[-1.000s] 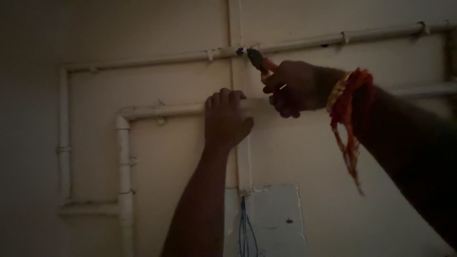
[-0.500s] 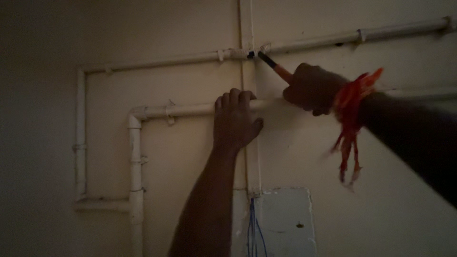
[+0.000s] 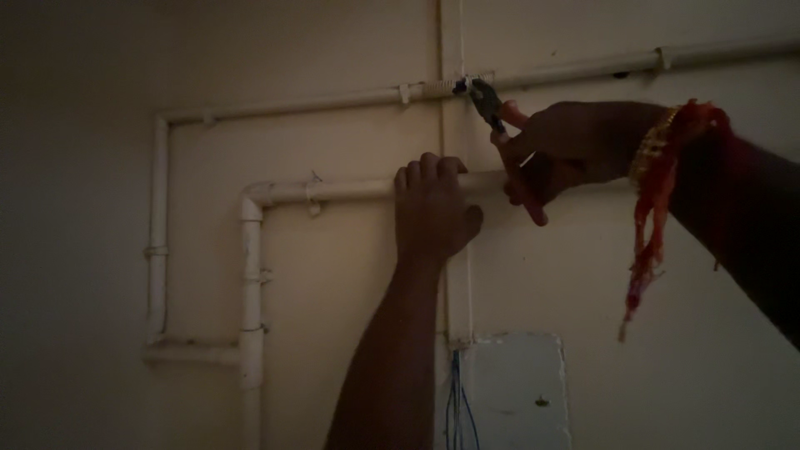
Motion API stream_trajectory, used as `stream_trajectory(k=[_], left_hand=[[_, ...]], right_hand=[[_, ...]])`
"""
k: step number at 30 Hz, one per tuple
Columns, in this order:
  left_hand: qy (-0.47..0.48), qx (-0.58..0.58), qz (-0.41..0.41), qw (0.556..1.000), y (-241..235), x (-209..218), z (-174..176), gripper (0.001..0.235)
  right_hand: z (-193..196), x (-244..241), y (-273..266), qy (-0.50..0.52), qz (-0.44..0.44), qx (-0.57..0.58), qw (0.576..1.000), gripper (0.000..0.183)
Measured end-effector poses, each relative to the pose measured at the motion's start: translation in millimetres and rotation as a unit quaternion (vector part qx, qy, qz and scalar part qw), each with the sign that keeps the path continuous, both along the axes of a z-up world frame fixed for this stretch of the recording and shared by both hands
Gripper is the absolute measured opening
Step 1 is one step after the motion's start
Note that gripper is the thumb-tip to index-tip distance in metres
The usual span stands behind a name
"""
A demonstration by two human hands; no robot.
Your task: The person marks a white conduit pipe on a wall using a white marker and then uses pliers to cut a segment of the pipe.
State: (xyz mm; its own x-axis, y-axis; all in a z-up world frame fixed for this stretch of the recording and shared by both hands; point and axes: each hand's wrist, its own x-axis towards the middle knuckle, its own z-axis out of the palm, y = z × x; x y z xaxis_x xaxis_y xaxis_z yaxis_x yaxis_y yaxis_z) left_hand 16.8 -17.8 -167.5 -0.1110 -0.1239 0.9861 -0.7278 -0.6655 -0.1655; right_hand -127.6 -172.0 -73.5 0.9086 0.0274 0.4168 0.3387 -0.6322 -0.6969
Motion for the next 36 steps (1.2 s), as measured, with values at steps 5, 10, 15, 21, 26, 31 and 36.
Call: stream_trajectory(k=[5, 10, 15, 21, 26, 31, 36], left_hand=[[-0.017, -0.006, -0.019, 1.000, 2, 2, -1, 0.057], [-0.021, -0.005, -0.012, 1.000, 2, 1, -2, 0.056], [-0.011, -0.004, -0.012, 1.000, 1, 0, -1, 0.059], [-0.024, -0.002, 0.005, 1.000, 0, 5, -3, 0.059], [-0.029, -0.001, 0.005, 1.000, -1, 4, -2, 0.061], [-0.016, 0.000, 0.007, 1.000, 0, 6, -2, 0.059], [-0.014, 0.024, 0.008, 1.000, 3, 9, 2, 0.063]], right_hand=[[4, -10, 1, -0.103, -0.105, -0.532, 0.834, 0.029], [7, -14, 1, -0.070, -0.126, -0.583, 0.800, 0.029], [0, -12, 2, 0.000, -0.032, -0.038, 0.999, 0.047], [4, -9, -6, 0.003, 0.000, -0.182, 0.983, 0.040], [8, -12, -13, 0.002, -0.020, -0.193, 0.981, 0.034], [17, -7, -12, -0.007, -0.033, -0.166, 0.985, 0.030], [11, -9, -2, -0.020, -0.089, -0.113, 0.989, 0.029]])
